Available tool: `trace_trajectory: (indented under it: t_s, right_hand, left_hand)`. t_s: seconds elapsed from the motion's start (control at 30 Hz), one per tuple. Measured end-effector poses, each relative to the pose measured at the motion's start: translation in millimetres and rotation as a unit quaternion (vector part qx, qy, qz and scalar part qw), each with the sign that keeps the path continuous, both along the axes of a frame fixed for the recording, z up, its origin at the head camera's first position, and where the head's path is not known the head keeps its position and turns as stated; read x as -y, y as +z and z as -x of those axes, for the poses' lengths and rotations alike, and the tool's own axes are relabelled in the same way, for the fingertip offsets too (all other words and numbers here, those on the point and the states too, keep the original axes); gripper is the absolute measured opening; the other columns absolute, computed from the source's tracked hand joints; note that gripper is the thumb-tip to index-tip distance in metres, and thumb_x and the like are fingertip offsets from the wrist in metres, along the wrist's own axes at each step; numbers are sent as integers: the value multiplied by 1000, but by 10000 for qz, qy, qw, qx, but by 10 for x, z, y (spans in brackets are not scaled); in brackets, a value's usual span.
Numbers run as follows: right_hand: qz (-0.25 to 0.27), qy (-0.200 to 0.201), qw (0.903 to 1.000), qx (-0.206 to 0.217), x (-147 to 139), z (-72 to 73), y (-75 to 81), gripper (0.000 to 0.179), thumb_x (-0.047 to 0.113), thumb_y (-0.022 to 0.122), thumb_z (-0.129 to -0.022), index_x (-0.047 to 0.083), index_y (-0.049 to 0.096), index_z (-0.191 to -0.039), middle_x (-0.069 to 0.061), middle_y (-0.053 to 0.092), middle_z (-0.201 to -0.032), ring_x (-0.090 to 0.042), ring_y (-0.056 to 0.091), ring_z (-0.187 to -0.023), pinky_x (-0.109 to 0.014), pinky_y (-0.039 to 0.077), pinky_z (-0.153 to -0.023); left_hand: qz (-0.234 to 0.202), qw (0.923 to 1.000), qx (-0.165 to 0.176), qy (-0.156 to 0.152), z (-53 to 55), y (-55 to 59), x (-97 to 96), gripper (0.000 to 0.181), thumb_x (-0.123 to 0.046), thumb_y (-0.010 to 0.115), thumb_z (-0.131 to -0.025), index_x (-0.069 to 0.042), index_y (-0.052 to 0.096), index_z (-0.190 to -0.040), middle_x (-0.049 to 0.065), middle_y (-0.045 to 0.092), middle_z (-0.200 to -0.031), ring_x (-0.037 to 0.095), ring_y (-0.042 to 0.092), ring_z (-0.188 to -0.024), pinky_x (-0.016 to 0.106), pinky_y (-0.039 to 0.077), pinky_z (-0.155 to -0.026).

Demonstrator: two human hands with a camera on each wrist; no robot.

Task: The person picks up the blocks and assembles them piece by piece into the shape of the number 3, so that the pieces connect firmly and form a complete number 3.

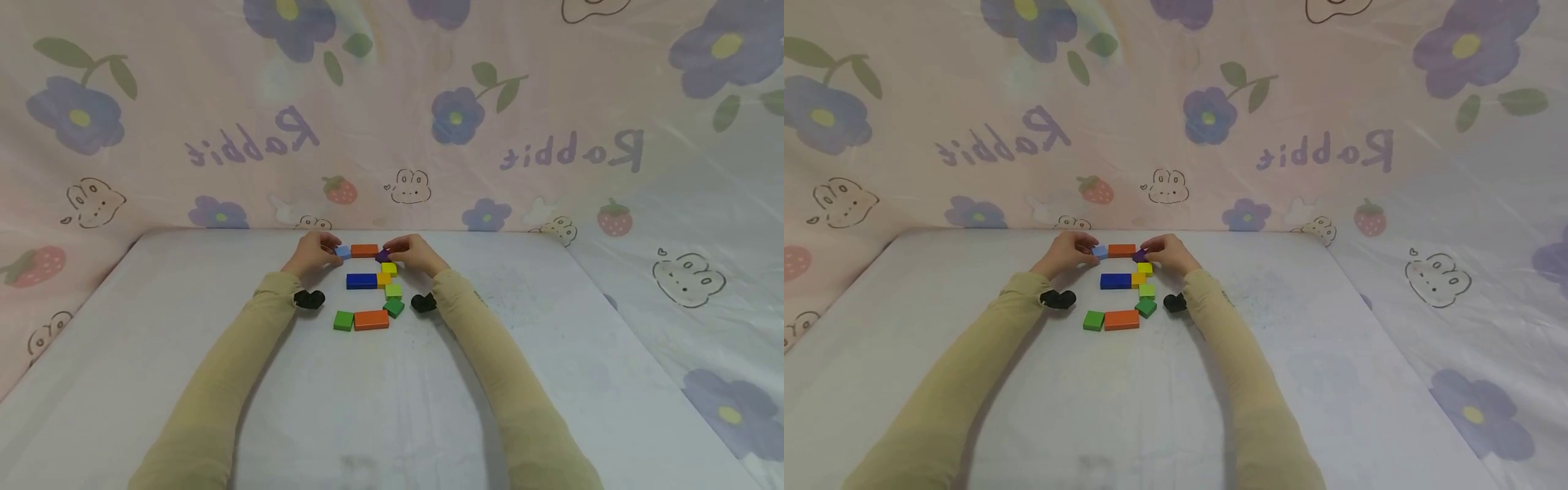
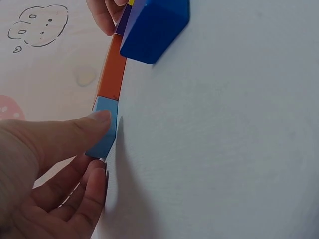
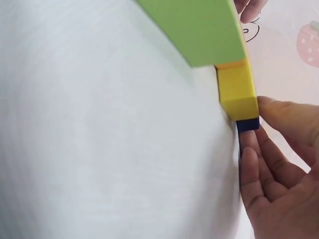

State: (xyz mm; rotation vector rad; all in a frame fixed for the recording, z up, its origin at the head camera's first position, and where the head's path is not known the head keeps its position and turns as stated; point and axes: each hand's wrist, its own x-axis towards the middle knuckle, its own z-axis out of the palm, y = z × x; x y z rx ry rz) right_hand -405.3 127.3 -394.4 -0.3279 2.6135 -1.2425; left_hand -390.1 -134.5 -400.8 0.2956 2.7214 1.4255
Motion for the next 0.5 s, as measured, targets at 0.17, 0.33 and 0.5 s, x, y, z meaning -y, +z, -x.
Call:
trace_trajectory:
  t_s: [0.17, 0.33, 0.5]
  right_hand:
    - [-13, 55, 10000, 30, 2, 15, 3, 28, 16, 62, -94, 14, 65, -122, -5, 62, -117, -23, 53, -105, -38, 41, -97]
    - [-80, 99, 9999, -57, -2, 18, 5, 28, 15, 62, -94, 13, 65, -122, -7, 62, -117, -23, 54, -105, -38, 41, -97]
    - [-123, 152, 9998, -92, -2, 2, 9, 29, 14, 63, -93, 11, 65, -121, -9, 62, -117, -24, 54, -106, -39, 41, -96]
  left_hand:
    - [94, 9999, -73, 7, 6, -15, 12, 45, -5, 77, -78, -1, 60, -120, 14, 60, -113, 28, 54, -103, 39, 44, -92]
    - [72, 9998, -177, -41, 10, -23, 15, 44, -3, 75, -79, 1, 60, -120, 17, 60, -113, 29, 55, -104, 40, 44, -92]
    - [123, 9996, -260, -75, 8, -50, 15, 43, -2, 73, -81, 2, 59, -121, 18, 59, -116, 31, 55, -106, 40, 44, -93]
